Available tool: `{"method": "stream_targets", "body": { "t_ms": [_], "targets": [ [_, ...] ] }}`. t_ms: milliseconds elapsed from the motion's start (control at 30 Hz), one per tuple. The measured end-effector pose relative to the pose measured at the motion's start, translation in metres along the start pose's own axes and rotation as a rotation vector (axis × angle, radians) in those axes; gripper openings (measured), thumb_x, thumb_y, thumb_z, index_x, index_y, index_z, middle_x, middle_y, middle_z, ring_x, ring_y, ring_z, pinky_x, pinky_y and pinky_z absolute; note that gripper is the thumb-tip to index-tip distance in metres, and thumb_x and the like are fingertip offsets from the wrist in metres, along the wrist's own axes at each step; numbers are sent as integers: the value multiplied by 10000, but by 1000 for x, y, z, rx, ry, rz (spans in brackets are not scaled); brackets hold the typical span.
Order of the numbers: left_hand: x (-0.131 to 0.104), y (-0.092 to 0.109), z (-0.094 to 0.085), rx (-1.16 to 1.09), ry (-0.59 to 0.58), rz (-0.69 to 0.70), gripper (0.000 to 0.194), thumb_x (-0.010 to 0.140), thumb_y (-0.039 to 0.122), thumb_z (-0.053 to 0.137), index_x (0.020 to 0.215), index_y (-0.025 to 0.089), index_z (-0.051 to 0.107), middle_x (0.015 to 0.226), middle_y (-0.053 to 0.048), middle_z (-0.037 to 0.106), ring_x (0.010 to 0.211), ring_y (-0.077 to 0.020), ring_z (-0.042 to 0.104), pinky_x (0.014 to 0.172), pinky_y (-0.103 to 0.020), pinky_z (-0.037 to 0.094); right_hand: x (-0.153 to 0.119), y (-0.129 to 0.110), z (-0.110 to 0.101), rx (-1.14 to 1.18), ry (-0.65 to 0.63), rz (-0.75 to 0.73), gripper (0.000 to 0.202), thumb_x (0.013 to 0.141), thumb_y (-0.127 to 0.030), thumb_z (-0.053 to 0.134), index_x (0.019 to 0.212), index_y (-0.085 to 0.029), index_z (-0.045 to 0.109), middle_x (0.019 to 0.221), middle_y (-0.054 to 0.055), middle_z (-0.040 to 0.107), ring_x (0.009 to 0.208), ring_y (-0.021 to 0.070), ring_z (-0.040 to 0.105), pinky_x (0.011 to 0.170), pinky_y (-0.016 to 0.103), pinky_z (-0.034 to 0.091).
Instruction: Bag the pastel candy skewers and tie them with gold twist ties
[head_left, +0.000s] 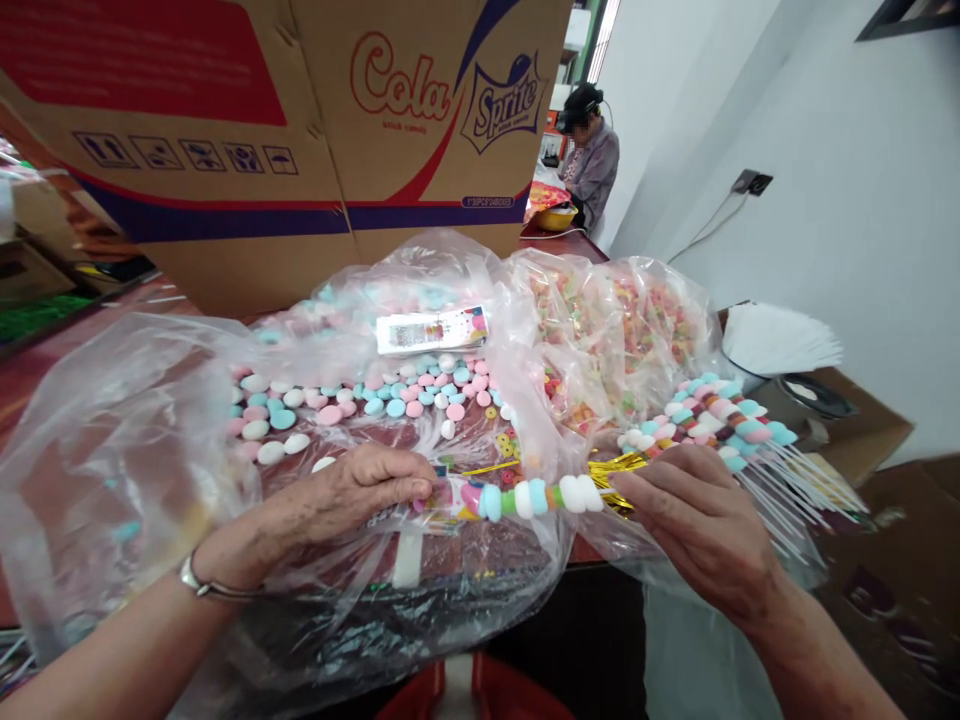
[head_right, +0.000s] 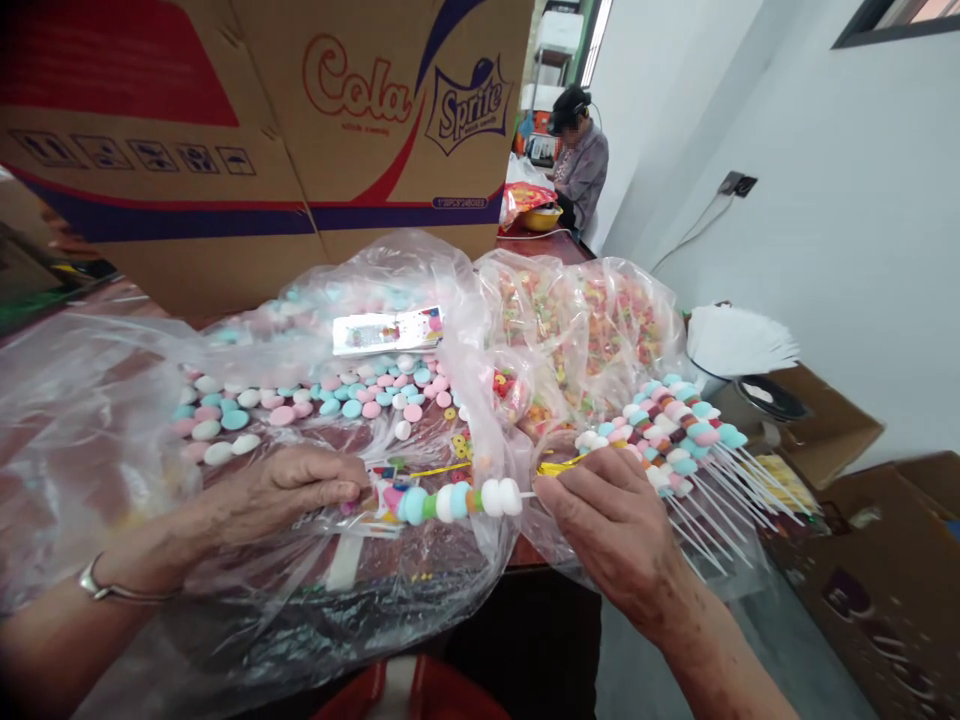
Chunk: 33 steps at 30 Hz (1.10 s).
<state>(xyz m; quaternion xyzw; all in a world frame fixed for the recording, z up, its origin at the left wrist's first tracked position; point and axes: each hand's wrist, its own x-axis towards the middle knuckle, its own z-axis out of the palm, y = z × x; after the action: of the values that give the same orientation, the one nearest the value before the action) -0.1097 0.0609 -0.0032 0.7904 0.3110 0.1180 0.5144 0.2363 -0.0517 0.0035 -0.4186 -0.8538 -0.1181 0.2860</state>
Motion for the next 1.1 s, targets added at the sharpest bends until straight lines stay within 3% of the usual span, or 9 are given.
{"method": "stream_targets", "body": {
  "t_ms": [133,367,567,767,967,1100],
  "targets": [
    [1,4,-2,41,-70,7,296,955,314,502,752,158,650,712,6,598,668,-122,510,627,-187,394,3,2,5,27,-10,25,183,896,-63,561,1053,-126,632,895,108,701,798,211,511,751,375,395],
    [-1,-11,-7,69,-48,9,276,952,338,517,810,163,677,757,-2,635,705,-126,550,655,-181,418,5,2,10,217,12,77,216,901,-40,525,1063,-158,605,919,75,689,799,191,504,743,360,395],
    [-2,-18,-7,74,-29,-35,279,936,370,539,846,162,702,775,-18,653,723,-145,567,670,-200,433,2,5,8,181,2,64,167,898,-69,546,1013,-154,632,875,76,694,783,192,523,732,356,394],
    [1,-5,0,13,-140,-62,344,943,399,521,731,152,630,677,17,544,648,-112,470,595,-188,369,6,3,14,174,27,38,167,903,-98,543,1005,-154,663,815,60,688,775,193,540,724,348,406],
    [3,1,0,-36,-121,-96,244,902,361,572,796,165,672,724,10,590,680,-130,505,623,-202,398,10,-8,26,218,-68,74,192,954,-142,458,962,-166,648,778,43,665,778,195,546,739,351,413],
    [-2,8,-4,51,-197,-100,267,901,393,569,804,168,675,710,15,594,659,-133,514,585,-199,383,7,-8,31,250,-100,74,215,976,-155,418,931,-175,627,797,38,655,786,186,542,778,346,418]
  ]
}}
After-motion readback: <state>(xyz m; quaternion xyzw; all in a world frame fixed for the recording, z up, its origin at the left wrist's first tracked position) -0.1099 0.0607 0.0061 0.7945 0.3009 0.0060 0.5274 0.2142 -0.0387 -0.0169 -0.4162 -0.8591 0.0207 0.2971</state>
